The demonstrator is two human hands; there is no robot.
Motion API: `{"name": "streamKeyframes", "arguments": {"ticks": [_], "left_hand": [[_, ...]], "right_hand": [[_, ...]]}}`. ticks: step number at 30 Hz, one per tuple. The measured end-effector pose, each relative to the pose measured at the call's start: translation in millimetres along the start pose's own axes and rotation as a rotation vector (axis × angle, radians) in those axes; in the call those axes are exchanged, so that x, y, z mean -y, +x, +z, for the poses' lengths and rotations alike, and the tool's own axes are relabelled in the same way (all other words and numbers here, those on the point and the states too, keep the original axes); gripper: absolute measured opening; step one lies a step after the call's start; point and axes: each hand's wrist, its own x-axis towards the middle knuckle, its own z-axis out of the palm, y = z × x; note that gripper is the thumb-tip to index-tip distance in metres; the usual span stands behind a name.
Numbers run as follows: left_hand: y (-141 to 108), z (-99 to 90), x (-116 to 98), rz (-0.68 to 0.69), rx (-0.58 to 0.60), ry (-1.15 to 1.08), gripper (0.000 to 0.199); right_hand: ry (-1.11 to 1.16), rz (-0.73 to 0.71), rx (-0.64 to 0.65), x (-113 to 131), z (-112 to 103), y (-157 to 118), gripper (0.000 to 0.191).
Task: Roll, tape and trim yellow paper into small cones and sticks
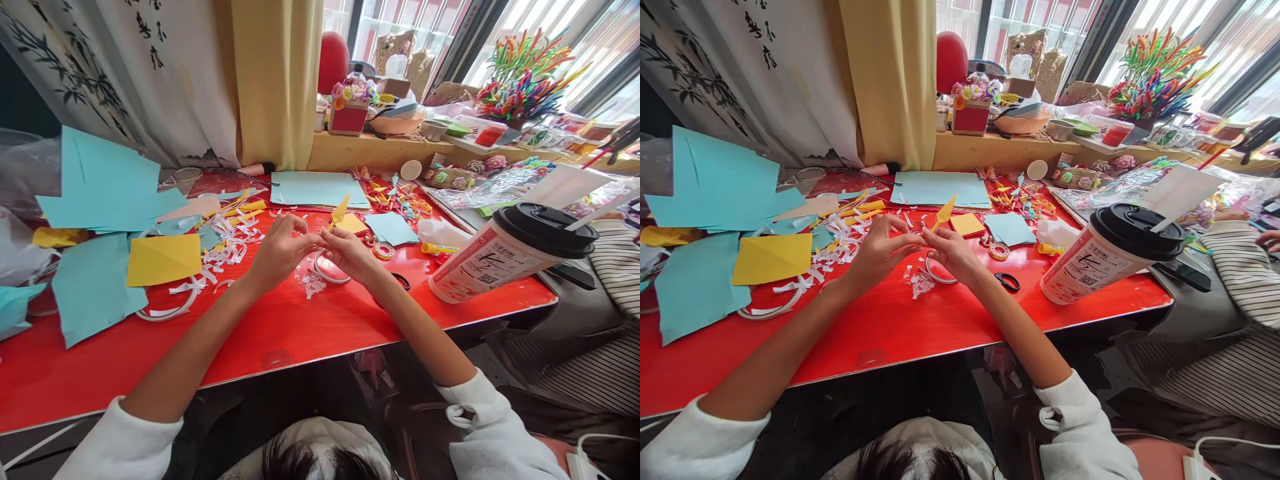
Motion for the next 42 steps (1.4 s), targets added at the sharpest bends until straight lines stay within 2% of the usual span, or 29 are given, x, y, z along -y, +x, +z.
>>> {"name": "streamKeyframes", "arguments": {"ticks": [4,8,12,15,20,23,28,34,42], "left_hand": [[4,-3.9,-2,-0.190,-0.066,-0.201,0.007],[7,-4.9,-2,-0.340,0.000,-0.376,0.015],[7,-5.5,0,-0.462,0.011,-0.500,0.016],[7,-6.2,1,-0.469,-0.023,-0.558,0.014],[6,-4.7,-1,-0.508,-0.049,-0.549,0.015],[7,-5.5,-1,-0.554,-0.026,-0.632,0.013],[12,-13.0,2,-0.640,-0.149,-0.756,0.024],[13,-14.8,-3,-0.574,-0.069,-0.736,0.009],[13,-15.9,-1,-0.591,-0.077,-0.663,0.013]], "right_hand": [[-0.135,-0.031,0.041,-2,6,-3,0.027],[-0.311,-0.081,0.062,-3,10,-5,0.034],[-0.273,-0.105,0.045,-2,9,-5,0.034],[-0.244,-0.114,0.031,0,10,-5,0.032],[-0.232,-0.169,0.097,0,14,-8,0.022],[-0.278,-0.210,0.028,0,13,-8,0.019],[-0.209,-0.176,-0.043,2,9,-6,0.017],[-0.197,-0.136,-0.005,3,10,-6,0.020],[-0.176,-0.108,0.002,2,7,-4,0.020]]}}
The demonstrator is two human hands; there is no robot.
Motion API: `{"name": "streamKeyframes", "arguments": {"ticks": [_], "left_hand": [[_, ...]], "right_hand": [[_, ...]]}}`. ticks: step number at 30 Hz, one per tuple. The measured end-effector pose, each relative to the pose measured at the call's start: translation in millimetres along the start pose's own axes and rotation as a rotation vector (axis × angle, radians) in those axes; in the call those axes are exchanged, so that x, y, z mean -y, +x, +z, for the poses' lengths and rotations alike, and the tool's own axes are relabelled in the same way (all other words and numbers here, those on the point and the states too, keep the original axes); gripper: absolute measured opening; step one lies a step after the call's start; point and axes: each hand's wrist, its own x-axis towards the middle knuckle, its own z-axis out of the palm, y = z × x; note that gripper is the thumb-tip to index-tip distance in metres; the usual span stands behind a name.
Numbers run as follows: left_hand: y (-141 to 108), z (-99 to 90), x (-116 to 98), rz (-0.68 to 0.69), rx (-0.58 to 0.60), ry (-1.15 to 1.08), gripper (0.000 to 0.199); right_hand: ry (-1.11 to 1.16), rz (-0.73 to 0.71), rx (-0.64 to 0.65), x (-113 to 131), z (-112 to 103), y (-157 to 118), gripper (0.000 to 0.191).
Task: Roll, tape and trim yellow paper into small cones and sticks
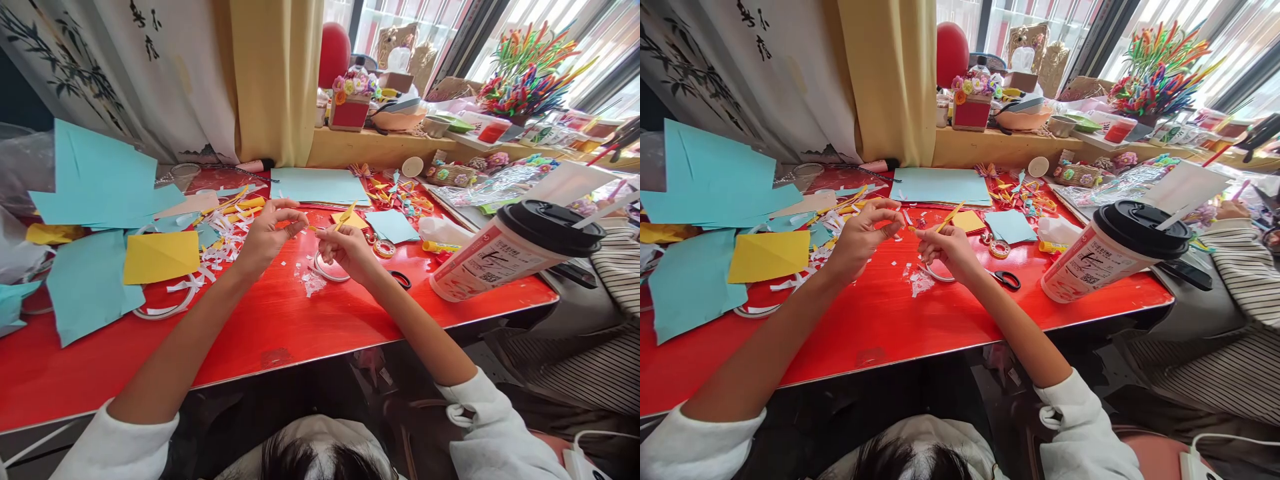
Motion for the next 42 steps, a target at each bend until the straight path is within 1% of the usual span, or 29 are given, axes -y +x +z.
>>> {"name": "streamKeyframes", "arguments": {"ticks": [2,5,8,12,17,20,25,31,35,42], "left_hand": [[1,-0.6,-1,0.000,-0.007,0.000,0.012],[0,0.4,-2,-0.013,0.028,-0.012,0.014],[-1,2.9,-2,-0.068,0.054,-0.035,0.018],[-3,5.4,-2,-0.152,0.088,-0.132,0.024],[-3,6.6,-5,-0.195,0.068,-0.170,0.027],[-4,7.3,-5,-0.178,0.066,-0.155,0.027],[-5,9.5,0,-0.131,0.041,-0.106,0.025],[-6,14.8,3,-0.130,-0.030,-0.159,0.023],[-8,17.0,2,-0.114,-0.063,-0.171,0.022],[-11,19.7,0,-0.079,-0.104,-0.087,0.022]], "right_hand": [[0.008,0.008,-0.009,0,-1,1,0.020],[0.000,0.023,-0.010,0,-1,1,0.021],[0.005,0.030,0.000,-1,-1,1,0.021],[0.053,0.062,0.002,-2,0,1,0.021],[0.085,0.069,0.010,-3,0,2,0.021],[0.108,0.067,0.005,-3,-1,2,0.018],[0.121,0.109,-0.018,-4,-2,2,0.016],[0.183,0.117,0.009,-5,-2,2,0.012],[0.182,0.127,-0.003,-4,0,2,0.013],[0.187,0.131,0.011,-4,-2,1,0.013]]}}
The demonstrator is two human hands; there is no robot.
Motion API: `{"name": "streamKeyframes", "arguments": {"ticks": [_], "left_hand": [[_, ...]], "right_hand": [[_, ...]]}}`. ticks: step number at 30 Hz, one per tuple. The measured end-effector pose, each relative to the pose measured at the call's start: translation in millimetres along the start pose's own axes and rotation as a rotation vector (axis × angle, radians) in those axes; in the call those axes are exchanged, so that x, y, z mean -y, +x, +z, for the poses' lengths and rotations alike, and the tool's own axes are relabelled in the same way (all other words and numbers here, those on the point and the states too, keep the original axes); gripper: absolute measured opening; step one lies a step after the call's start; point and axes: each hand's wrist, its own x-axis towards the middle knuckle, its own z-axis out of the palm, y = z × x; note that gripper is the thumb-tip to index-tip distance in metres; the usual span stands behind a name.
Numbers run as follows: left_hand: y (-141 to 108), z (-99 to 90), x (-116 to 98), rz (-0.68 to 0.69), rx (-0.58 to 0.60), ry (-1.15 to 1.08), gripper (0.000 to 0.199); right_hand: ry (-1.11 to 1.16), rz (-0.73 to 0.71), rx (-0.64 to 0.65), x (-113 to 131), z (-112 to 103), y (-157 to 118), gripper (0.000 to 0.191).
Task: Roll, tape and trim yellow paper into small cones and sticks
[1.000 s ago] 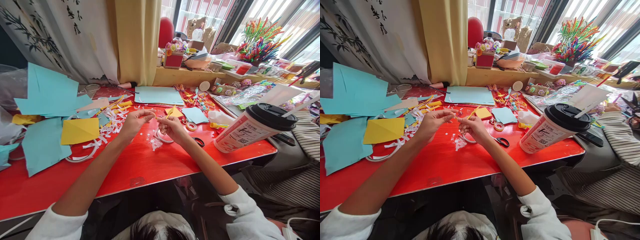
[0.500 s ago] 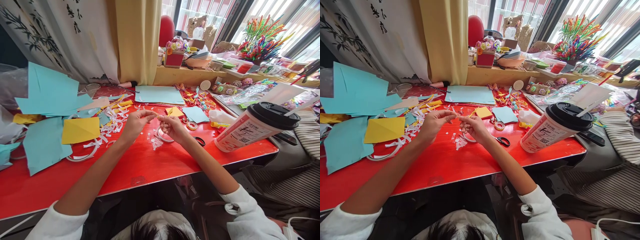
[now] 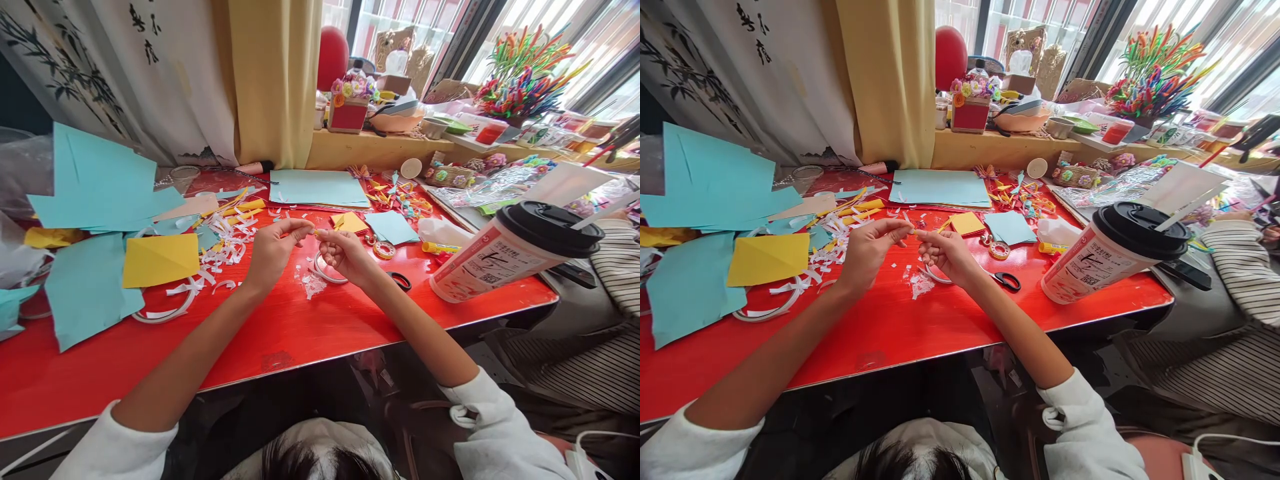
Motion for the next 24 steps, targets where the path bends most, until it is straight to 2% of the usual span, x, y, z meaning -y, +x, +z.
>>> {"name": "streamKeyframes", "arguments": {"ticks": [9,18,24], "left_hand": [[-5.3,1.8,-3.0,0.039,-0.045,0.093,0.021],[-6.3,4.0,-3.1,0.086,-0.047,0.169,0.018],[-6.9,3.0,-3.4,0.082,-0.013,0.262,0.027]], "right_hand": [[0.008,0.015,0.018,-0.3,0.3,0.3,0.012],[-0.060,-0.032,0.040,0.6,1.9,-1.0,0.017],[-0.055,-0.032,0.033,1.2,2.2,-2.2,0.016]]}}
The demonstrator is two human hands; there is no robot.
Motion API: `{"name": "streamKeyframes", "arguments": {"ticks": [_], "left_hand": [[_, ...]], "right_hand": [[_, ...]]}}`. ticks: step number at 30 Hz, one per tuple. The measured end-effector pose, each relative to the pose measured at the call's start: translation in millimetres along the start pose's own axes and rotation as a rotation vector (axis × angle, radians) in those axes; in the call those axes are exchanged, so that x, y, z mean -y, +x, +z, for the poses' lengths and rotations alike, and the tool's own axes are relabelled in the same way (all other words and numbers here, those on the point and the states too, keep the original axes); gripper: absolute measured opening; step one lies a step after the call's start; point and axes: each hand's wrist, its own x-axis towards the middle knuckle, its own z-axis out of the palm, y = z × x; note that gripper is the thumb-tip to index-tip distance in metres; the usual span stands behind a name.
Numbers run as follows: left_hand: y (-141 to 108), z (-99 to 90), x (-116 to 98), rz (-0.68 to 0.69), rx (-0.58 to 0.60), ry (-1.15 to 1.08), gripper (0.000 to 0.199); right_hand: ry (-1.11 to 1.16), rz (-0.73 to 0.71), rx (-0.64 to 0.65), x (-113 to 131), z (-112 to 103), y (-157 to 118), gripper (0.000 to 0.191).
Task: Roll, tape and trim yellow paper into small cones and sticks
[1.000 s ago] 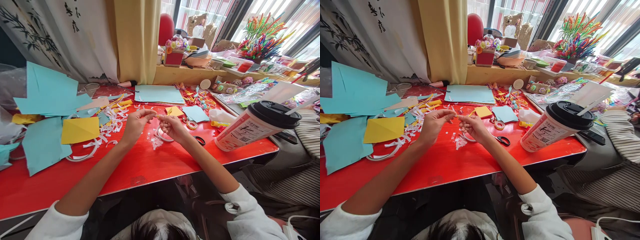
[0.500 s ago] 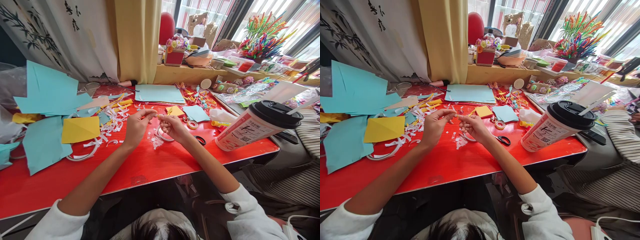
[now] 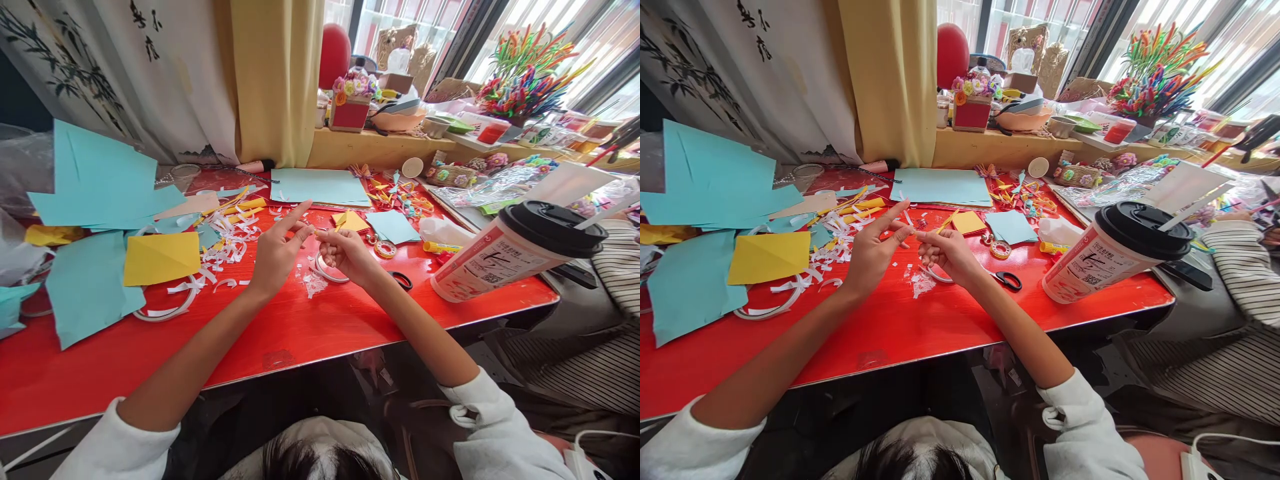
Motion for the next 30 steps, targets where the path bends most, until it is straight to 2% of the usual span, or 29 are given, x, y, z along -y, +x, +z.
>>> {"name": "streamKeyframes", "arguments": {"ticks": [7,9,12,15,19,21,24,27,30], "left_hand": [[5,-1.4,4,-0.094,-0.006,-0.097,0.037],[6,-3.3,3,-0.088,0.032,-0.110,0.040],[7,-5.9,1,-0.057,0.103,-0.080,0.032],[7,-6.1,0,-0.048,0.103,-0.086,0.024],[8,-3.2,3,-0.109,0.120,-0.283,0.022],[9,-2.4,5,-0.137,0.125,-0.339,0.026],[11,-4.1,7,-0.151,0.106,-0.294,0.035],[11,-8.7,8,-0.027,0.029,-0.084,0.033],[9,-12.7,8,0.287,-0.066,0.250,0.020]], "right_hand": [[-0.009,0.003,-0.008,0,1,1,0.017],[-0.012,0.001,-0.013,0,1,1,0.017],[-0.022,-0.004,-0.013,1,1,0,0.018],[-0.049,-0.008,-0.003,2,2,0,0.020],[-0.072,-0.031,-0.011,2,4,0,0.020],[-0.072,-0.040,-0.039,2,3,0,0.020],[-0.054,-0.045,-0.093,3,1,1,0.018],[-0.037,-0.051,-0.102,3,0,1,0.017],[-0.030,-0.060,-0.076,4,1,0,0.017]]}}
